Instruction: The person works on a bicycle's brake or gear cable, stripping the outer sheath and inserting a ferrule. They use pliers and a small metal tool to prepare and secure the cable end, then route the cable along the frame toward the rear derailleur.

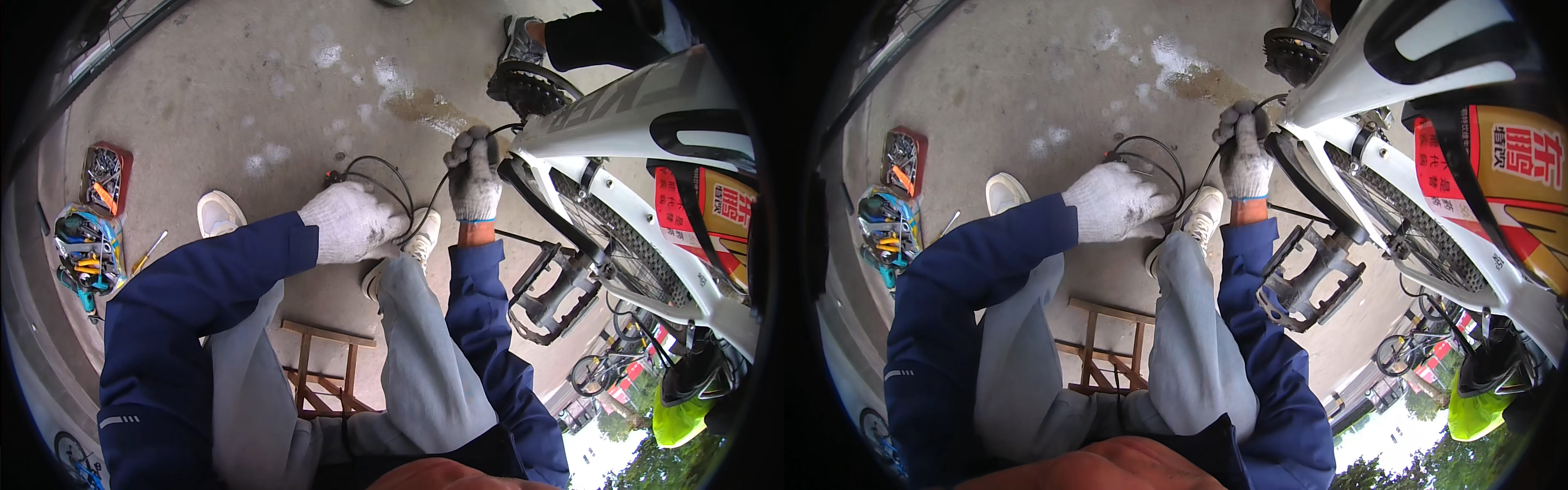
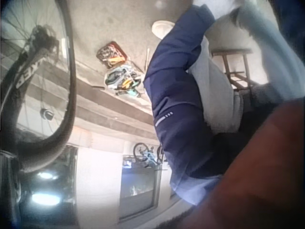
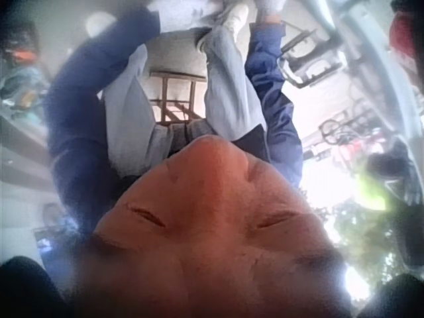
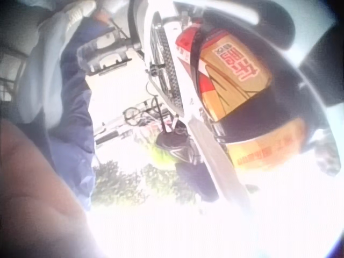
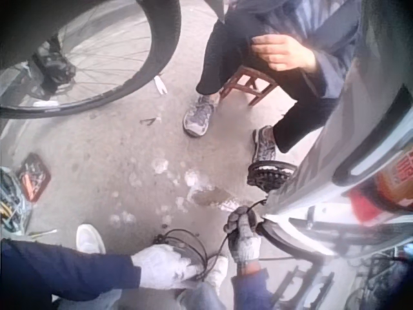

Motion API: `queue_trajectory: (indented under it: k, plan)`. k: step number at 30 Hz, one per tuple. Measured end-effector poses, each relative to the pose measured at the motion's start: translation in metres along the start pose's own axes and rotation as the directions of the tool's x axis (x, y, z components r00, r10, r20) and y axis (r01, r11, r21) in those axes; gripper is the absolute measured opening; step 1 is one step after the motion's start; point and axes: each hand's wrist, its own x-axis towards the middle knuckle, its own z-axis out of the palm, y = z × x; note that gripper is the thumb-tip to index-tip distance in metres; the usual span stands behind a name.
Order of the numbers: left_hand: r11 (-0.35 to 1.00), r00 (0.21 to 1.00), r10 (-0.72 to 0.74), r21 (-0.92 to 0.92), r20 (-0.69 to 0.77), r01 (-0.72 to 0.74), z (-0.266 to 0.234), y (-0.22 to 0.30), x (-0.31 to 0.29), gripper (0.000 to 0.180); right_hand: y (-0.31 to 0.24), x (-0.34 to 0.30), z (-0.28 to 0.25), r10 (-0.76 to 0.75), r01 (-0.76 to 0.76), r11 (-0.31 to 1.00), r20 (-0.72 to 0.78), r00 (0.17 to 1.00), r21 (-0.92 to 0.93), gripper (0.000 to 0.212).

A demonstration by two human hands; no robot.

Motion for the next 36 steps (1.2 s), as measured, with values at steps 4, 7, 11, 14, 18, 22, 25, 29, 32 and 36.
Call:
queue_trajectory:
  k: [4,7,11,14,18,22,25,29,32,36]
  plan:
    - [0.962,0.958,-0.242,-0.088,0.156,0.258,0.017,0.004,0.005,0.042,-0.005,0.013,0.006,-0.026,0.024,0.995,0.024,0.999,0.096,0.026]
    - [0.863,0.938,-0.346,-0.378,0.039,0.334,0.035,0.011,0.006,0.038,-0.011,-0.008,0.002,0.136,-0.155,0.967,0.109,0.985,0.201,0.029]
    - [0.924,0.938,-0.341,-0.204,-0.067,0.322,0.037,-0.004,0.014,0.041,-0.012,-0.016,-0.008,0.190,-0.201,0.963,0.074,0.979,0.179,0.023]
    - [0.712,0.706,-0.656,-0.531,-0.267,0.460,0.018,-0.016,0.017,0.047,-0.009,0.000,-0.007,0.061,-0.086,0.964,0.107,0.992,0.250,0.022]
    - [0.715,0.671,-0.690,-0.408,-0.273,0.569,-0.014,-0.027,0.009,0.044,-0.007,0.001,0.002,0.078,-0.119,0.915,0.121,0.990,0.386,0.022]
    - [0.932,0.853,-0.068,0.271,-0.518,0.239,-0.014,-0.020,0.004,0.045,-0.007,-0.021,0.002,0.211,-0.250,0.901,0.147,0.966,0.354,0.025]
    - [0.933,0.902,0.245,0.340,-0.355,-0.119,0.008,-0.014,0.007,0.043,0.000,-0.032,0.001,0.259,-0.268,0.938,0.070,0.963,0.220,0.022]
    - [0.975,0.974,-0.170,0.116,-0.152,0.188,0.041,-0.014,0.004,0.040,0.001,-0.017,0.004,0.153,-0.160,0.971,0.051,0.987,0.180,0.018]
    - [0.918,0.919,-0.394,-0.049,-0.011,0.393,0.058,-0.014,0.004,0.037,-0.008,0.010,0.008,0.013,-0.023,0.990,0.072,0.997,0.139,0.015]
    - [0.091,0.776,-0.479,-0.856,0.410,0.508,0.075,0.018,0.010,0.036,-0.008,0.006,0.011,0.042,-0.040,0.986,-0.005,0.999,0.161,0.022]
